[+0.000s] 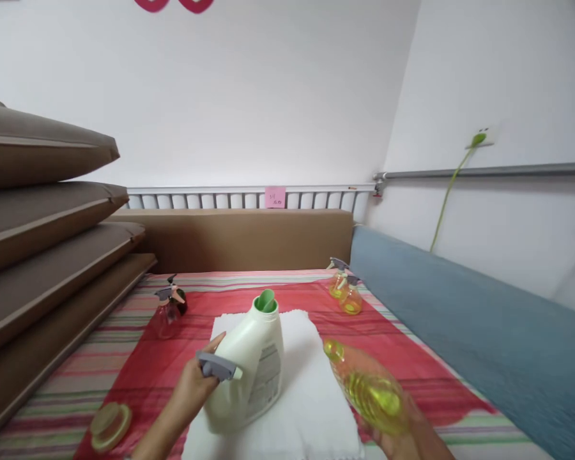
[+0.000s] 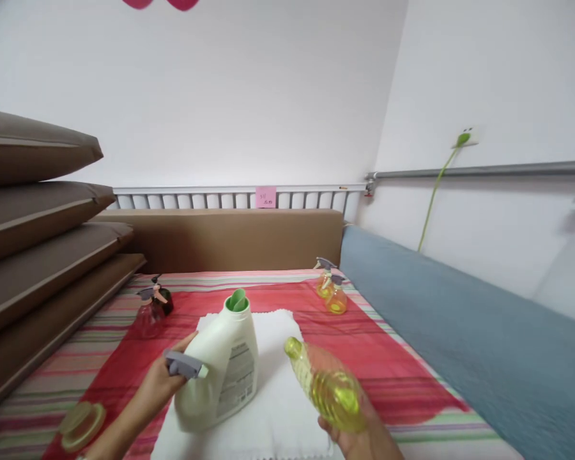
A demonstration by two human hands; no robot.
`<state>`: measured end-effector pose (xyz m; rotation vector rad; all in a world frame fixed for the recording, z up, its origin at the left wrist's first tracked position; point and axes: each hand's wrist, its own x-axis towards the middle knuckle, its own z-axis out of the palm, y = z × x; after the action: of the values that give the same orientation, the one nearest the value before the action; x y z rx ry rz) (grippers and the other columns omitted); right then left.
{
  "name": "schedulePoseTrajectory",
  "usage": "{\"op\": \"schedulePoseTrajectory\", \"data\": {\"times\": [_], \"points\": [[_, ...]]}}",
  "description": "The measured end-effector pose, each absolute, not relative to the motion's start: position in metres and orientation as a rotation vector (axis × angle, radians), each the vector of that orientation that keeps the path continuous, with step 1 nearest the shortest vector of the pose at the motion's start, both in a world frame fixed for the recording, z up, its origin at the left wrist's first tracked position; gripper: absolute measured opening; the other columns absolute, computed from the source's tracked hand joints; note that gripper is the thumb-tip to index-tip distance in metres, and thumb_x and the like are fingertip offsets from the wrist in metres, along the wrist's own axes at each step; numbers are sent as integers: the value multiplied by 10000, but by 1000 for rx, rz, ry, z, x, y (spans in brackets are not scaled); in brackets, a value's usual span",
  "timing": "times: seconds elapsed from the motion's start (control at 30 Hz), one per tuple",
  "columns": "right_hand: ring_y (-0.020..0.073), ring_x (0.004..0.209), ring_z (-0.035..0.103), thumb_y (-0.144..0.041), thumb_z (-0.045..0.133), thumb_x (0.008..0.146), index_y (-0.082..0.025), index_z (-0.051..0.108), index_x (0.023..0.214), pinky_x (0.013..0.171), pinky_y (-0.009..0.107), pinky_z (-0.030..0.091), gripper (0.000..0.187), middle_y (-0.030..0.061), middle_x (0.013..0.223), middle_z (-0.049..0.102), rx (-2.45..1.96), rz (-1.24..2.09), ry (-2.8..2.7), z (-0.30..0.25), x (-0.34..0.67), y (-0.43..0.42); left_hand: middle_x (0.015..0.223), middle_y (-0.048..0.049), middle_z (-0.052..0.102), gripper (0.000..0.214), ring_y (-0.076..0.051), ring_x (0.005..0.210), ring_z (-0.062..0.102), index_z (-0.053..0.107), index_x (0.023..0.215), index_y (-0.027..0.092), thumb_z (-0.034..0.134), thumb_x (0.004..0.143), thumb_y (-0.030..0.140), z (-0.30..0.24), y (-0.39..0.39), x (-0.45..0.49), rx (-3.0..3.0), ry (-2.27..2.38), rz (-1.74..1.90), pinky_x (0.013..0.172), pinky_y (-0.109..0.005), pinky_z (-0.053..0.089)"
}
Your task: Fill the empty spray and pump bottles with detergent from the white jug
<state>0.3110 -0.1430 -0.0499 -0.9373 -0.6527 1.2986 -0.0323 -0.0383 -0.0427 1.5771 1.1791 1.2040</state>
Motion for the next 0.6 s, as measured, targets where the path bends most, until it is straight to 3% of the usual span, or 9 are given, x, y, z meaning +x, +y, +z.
{"op": "schedulePoseTrajectory", "data": {"times": [0.17,0.27,0.43,0.6], "points": [[216,860,631,-439,644,750,-276,598,1067,645,340,558,360,31,1041,685,-757,1314,-479,-1,312,-124,1204,-100,609,699,-257,1103,563,572,1188,139,483,502,35,-58,-42,-32,1685,1199,1177,950,-335,427],[203,860,619,-370,631,778,-306,552,1132,616,328,560,368,11,1051,674,-755,1261,-585,20,313,-115,1205,-97,607,700,-255,1098,567,576,1184,141,476,500,27,-61,-41,-26,1739,1213,1187,938,-323,438],[199,902,595,-402,555,823,-286,580,1059,606,302,549,264,13,1098,646,-878,1216,-714,39,330,-100,1204,-73,612,688,-248,1108,559,573,1191,166,488,523,23,-50,-36,-12,1845,1192,1166,961,-318,413],[194,854,616,-425,566,803,-282,607,969,600,283,537,223,17,1013,676,-962,1194,-757,52,354,-88,1198,-29,619,673,-254,1096,563,589,1175,225,478,543,21,-20,-34,10,1917,1100,1067,909,-307,439]]}}
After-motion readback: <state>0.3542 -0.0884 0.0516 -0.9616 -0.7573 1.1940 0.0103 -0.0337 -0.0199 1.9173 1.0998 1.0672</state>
